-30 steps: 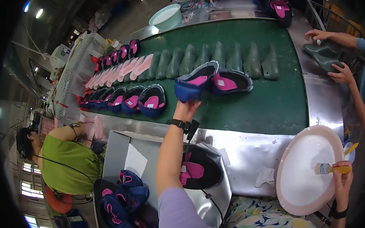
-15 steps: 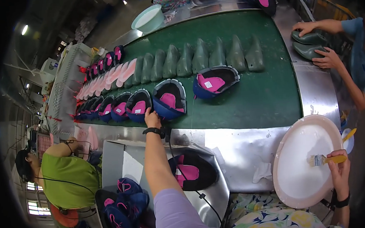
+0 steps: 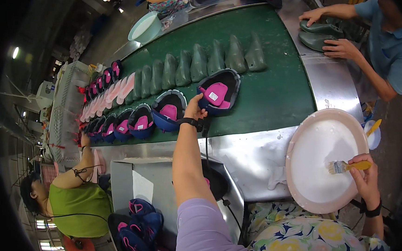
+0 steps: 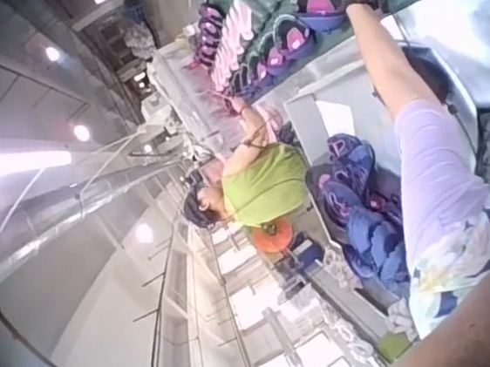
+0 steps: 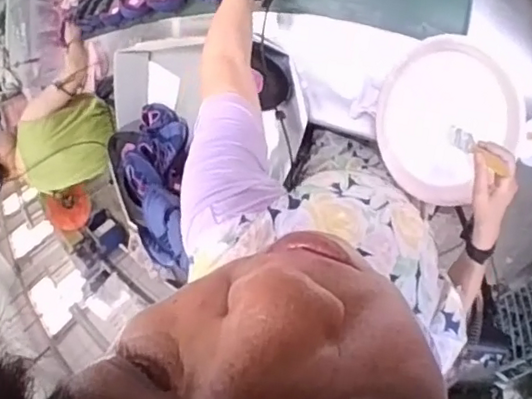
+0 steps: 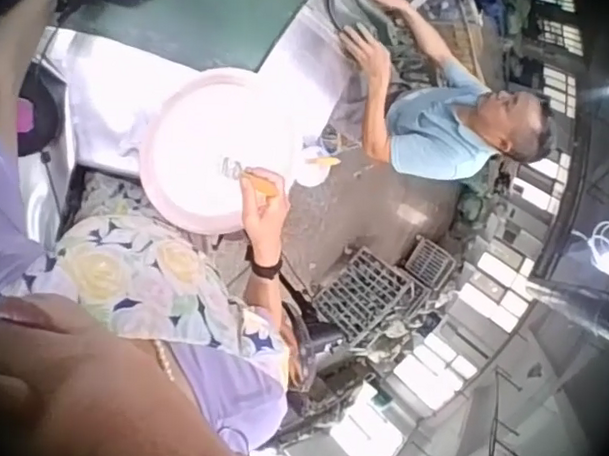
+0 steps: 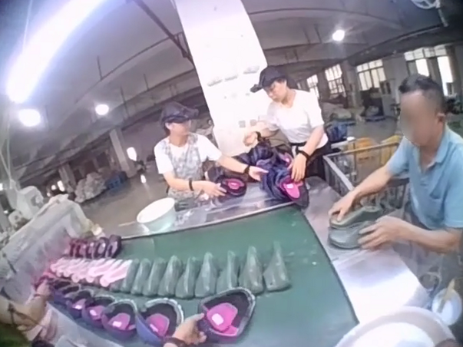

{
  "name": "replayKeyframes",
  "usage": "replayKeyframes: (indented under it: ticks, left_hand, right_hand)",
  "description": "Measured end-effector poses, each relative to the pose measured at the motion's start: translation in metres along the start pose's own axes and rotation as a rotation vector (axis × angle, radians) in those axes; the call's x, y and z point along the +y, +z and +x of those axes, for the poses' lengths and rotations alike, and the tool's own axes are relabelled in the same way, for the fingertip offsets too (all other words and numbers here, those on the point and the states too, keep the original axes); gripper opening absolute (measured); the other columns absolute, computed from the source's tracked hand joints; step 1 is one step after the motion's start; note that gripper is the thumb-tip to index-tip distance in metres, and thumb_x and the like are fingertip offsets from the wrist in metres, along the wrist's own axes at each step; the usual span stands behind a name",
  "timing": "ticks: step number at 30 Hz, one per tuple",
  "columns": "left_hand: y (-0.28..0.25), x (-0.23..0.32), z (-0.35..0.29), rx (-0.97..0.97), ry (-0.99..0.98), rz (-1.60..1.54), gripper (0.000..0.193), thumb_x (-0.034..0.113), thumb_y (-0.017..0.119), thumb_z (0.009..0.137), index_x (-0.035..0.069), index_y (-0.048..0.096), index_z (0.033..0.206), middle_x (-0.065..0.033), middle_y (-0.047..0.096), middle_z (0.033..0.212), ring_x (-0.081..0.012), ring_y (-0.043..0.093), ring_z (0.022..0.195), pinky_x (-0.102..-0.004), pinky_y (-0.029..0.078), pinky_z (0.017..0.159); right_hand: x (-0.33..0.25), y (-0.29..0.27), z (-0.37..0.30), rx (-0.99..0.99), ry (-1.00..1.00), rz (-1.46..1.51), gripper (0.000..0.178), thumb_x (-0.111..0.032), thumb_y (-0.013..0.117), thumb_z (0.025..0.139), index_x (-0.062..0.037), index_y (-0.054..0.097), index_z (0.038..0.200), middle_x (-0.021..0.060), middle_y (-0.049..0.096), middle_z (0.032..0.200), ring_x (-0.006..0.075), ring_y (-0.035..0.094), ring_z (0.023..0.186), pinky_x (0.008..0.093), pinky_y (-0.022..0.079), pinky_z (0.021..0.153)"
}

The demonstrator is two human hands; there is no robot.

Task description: Apply adhesive to shoe uppers and soles using a brush at a manufacturing station.

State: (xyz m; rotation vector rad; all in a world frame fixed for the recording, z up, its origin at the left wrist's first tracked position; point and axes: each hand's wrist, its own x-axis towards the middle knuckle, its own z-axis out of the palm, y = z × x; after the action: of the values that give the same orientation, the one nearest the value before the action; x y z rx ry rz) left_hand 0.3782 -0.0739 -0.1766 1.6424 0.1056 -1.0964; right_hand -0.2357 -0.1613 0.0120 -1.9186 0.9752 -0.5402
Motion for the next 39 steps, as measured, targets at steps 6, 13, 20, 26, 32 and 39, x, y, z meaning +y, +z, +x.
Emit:
replayKeyframes:
  ticks: [6,13,20,26,32,39]
  left_hand:
    - [0.026,-0.03,-0.04,0.126,0.107,-0.064,0.043,0.046,0.063,0.083,0.01,0.06,0.106,-0.0067,0.056,0.086,-0.0206,0.054,0.061,-0.0365,0.054,0.053]
    - [-0.021,-0.049,-0.053,0.25,0.107,-0.209,0.043,0.04,0.061,0.086,0.007,0.057,0.114,-0.0119,0.058,0.093,-0.0246,0.058,0.065,-0.0411,0.059,0.056]
    - [-0.055,-0.01,-0.118,0.297,0.334,0.204,0.054,0.017,0.064,0.085,0.002,0.046,0.134,-0.0108,0.06,0.104,-0.0216,0.063,0.079,-0.039,0.056,0.061]
    - [-0.097,-0.024,-0.246,0.07,0.505,0.711,0.06,0.026,0.071,0.086,0.0,0.05,0.136,-0.0148,0.062,0.12,-0.0235,0.065,0.099,-0.0344,0.054,0.083]
    - [-0.167,-0.167,-0.251,0.124,0.141,0.573,0.083,0.029,0.087,0.073,-0.006,0.044,0.134,-0.0172,0.06,0.121,-0.0273,0.059,0.111,-0.0371,0.044,0.101]
    - [-0.056,-0.173,-0.331,0.78,1.193,0.96,0.056,0.009,0.082,0.064,0.003,0.05,0.109,-0.0206,0.055,0.114,-0.0394,0.054,0.104,-0.0465,0.041,0.094]
  right_hand:
    - [0.021,-0.011,-0.02,0.093,-0.052,0.015,0.014,-0.004,0.064,0.085,0.0003,0.059,0.098,0.009,0.064,0.094,0.0191,0.062,0.088,0.0305,0.047,0.083]
    - [0.023,-0.016,-0.031,0.057,-0.032,0.07,0.014,-0.004,0.064,0.085,0.0001,0.059,0.098,0.009,0.064,0.093,0.0192,0.062,0.089,0.0299,0.047,0.083]
    - [0.027,-0.022,-0.04,0.024,-0.046,0.097,0.016,-0.006,0.062,0.089,-0.0008,0.058,0.103,0.0078,0.064,0.097,0.0168,0.06,0.092,0.0292,0.046,0.085]
    - [0.027,-0.017,-0.039,0.015,-0.07,0.164,0.015,-0.004,0.061,0.09,-0.0009,0.058,0.104,0.0069,0.062,0.101,0.0151,0.06,0.094,0.028,0.046,0.087]
    - [0.021,-0.009,-0.047,-0.095,-0.176,0.128,0.015,-0.004,0.062,0.091,-0.0011,0.059,0.106,0.006,0.062,0.1,0.0134,0.059,0.095,0.0266,0.045,0.086]
    - [0.028,-0.017,-0.062,-0.102,-0.267,0.162,0.016,-0.005,0.062,0.092,-0.0011,0.059,0.107,0.0064,0.062,0.103,0.0139,0.06,0.095,0.0272,0.046,0.086]
